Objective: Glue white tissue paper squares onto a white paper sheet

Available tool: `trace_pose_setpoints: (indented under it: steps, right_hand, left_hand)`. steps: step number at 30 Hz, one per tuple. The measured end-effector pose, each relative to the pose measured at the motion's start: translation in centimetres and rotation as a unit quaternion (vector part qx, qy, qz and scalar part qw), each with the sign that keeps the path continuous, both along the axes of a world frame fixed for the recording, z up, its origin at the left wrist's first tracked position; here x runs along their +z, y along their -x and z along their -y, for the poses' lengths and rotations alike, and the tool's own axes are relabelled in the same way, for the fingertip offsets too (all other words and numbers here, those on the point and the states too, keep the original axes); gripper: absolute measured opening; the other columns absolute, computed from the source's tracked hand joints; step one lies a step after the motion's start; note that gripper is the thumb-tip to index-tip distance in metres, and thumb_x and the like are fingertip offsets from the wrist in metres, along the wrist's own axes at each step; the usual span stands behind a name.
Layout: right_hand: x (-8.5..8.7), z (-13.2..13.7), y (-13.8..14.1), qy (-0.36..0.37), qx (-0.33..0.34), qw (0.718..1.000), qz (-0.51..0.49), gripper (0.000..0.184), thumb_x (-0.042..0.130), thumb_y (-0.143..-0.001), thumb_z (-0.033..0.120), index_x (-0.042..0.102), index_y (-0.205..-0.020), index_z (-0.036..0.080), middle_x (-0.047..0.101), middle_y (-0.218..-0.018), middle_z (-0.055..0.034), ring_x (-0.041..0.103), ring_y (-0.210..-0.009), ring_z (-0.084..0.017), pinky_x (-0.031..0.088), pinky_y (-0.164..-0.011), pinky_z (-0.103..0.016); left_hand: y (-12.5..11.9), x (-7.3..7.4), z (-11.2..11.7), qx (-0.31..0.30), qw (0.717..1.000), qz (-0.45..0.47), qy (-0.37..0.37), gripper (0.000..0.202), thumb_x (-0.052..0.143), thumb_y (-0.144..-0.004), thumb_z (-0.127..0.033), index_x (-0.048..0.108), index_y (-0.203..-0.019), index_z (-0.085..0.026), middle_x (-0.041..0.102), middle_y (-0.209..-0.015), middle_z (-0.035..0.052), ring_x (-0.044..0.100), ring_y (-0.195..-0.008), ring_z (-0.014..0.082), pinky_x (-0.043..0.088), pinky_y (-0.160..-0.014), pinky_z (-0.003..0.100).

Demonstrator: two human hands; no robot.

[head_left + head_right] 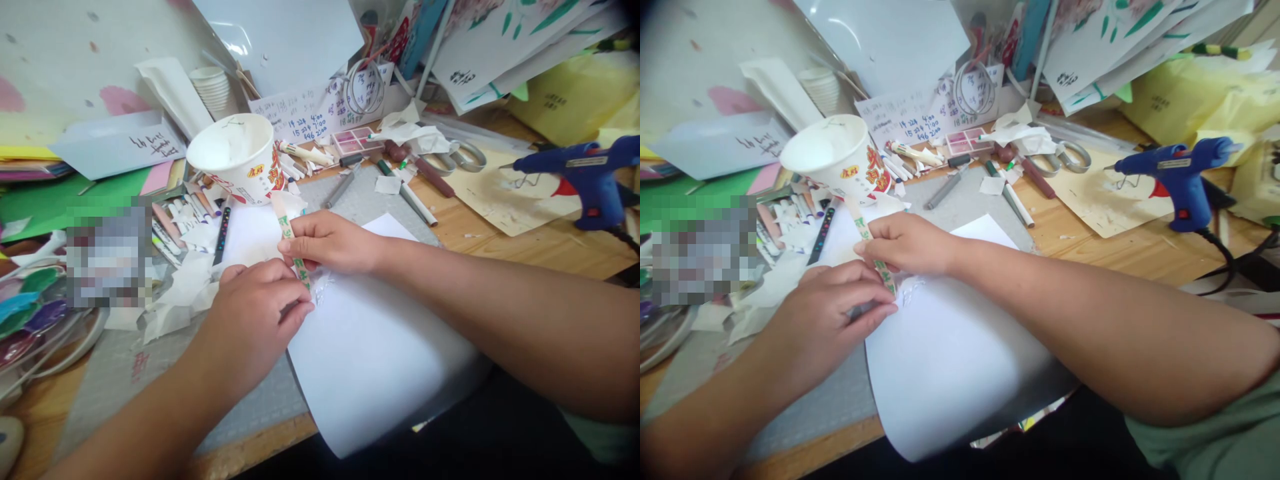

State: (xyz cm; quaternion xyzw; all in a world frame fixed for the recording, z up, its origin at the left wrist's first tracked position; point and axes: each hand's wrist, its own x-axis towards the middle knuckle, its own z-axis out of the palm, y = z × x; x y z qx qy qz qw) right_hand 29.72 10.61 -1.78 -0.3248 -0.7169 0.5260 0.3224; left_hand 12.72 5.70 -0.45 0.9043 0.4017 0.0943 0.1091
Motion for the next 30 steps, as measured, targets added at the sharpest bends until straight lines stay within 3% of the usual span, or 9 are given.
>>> trace_pose_setpoints:
  steps: [13, 20, 26, 30]
  right_hand:
    - [0.7, 0.0, -0.1, -0.153, 0.026, 0.976, 0.155, 0.028, 0.043, -0.091, 0.025, 0.043, -0.064, 0.016, 0.045, -0.060, 0.0039, 0.040, -0.060, -0.009, 0.027, -0.059, -0.022]
    - [0.9, -0.1, -0.1, -0.166, 0.035, 0.970, 0.171, 0.029, 0.042, -0.092, 0.025, 0.040, -0.064, 0.018, 0.044, -0.061, 0.0034, 0.038, -0.060, -0.010, 0.024, -0.058, -0.024]
    - [0.9, -0.1, 0.0, -0.169, 0.029, 0.968, 0.181, 0.032, 0.043, -0.091, 0.026, 0.034, -0.061, 0.019, 0.041, -0.059, 0.0044, 0.036, -0.059, -0.009, 0.024, -0.057, -0.023]
    - [0.8, -0.2, 0.0, -0.163, 0.027, 0.969, 0.185, 0.032, 0.043, -0.091, 0.027, 0.035, -0.061, 0.018, 0.042, -0.060, 0.0039, 0.037, -0.059, -0.009, 0.024, -0.058, -0.023]
  left_hand:
    - [-0.4, -0.7, -0.3, 0.024, 0.999, 0.028, -0.038, 0.012, 0.057, -0.081, -0.020, 0.067, -0.075, -0.021, 0.063, -0.080, 0.0024, 0.060, -0.074, 0.0188, 0.047, -0.070, 0.035]
    - [-0.6, -0.6, -0.2, 0.043, 0.998, 0.016, -0.036, 0.015, 0.053, -0.081, -0.018, 0.067, -0.074, -0.020, 0.062, -0.081, 0.0040, 0.060, -0.070, 0.0173, 0.049, -0.063, 0.031]
    - [-0.4, -0.9, -0.4, 0.018, 0.992, -0.015, -0.122, 0.016, 0.053, -0.083, -0.019, 0.064, -0.072, -0.019, 0.065, -0.074, 0.0032, 0.060, -0.071, 0.0196, 0.047, -0.064, 0.033]
    - [-0.2, -1.0, -0.5, 0.004, 0.990, -0.021, -0.140, 0.017, 0.053, -0.084, -0.021, 0.065, -0.072, -0.019, 0.066, -0.073, 0.0035, 0.061, -0.071, 0.0204, 0.047, -0.064, 0.033]
